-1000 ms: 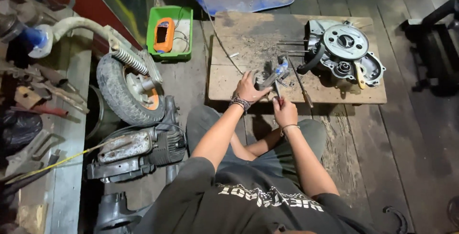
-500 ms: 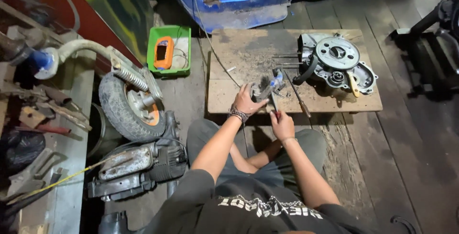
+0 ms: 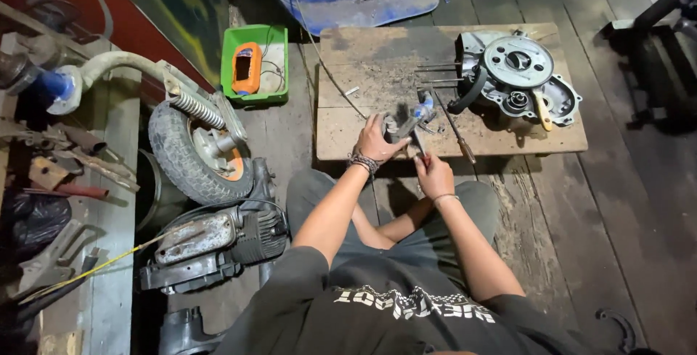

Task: Using a wire brush and a metal pick to clean debris and grime from a metal engine component.

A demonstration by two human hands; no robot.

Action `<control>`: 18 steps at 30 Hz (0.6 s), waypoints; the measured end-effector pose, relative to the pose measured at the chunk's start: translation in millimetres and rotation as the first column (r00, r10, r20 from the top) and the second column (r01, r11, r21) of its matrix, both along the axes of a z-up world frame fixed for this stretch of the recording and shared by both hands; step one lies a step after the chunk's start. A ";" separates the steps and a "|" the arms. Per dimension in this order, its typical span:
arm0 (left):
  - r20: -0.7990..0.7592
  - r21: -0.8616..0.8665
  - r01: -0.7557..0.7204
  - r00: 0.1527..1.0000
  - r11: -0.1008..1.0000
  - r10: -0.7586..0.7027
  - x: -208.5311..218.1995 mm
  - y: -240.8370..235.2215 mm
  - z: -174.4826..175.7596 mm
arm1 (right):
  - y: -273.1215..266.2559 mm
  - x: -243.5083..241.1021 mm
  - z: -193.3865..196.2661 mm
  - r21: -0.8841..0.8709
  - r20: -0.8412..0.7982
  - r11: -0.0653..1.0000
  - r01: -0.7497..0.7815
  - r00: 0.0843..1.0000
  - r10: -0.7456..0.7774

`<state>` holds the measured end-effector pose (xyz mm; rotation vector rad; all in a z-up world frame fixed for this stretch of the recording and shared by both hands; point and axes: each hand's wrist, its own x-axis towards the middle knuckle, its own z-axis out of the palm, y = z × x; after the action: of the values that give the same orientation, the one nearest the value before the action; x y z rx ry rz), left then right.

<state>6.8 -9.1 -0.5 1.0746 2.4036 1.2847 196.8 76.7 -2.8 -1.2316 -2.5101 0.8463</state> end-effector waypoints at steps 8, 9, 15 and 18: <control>-0.066 0.012 0.044 0.997 0.999 -0.043 7.6 1.8 -10.8 | -1.0 11.0 -5.4 -0.016 -0.058 0.999 0.028 0.998 -0.029; -0.046 0.019 0.032 0.998 0.999 -0.031 7.1 2.9 -10.0 | 5.5 2.1 -5.9 0.008 -0.051 1.000 0.015 0.999 -0.015; -0.012 0.022 0.025 1.000 0.999 -0.025 -0.8 -1.9 1.8 | -6.6 15.9 6.4 -0.007 -0.055 1.000 -0.006 0.998 0.005; -0.005 0.009 0.046 0.999 0.999 -0.046 0.8 1.7 3.9 | -8.6 34.7 -2.6 -0.056 -0.018 0.998 0.006 1.000 -0.008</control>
<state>7.6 -7.4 3.4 1.1300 2.3645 1.2813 231.5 68.1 -5.4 -1.2434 -2.4825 0.9278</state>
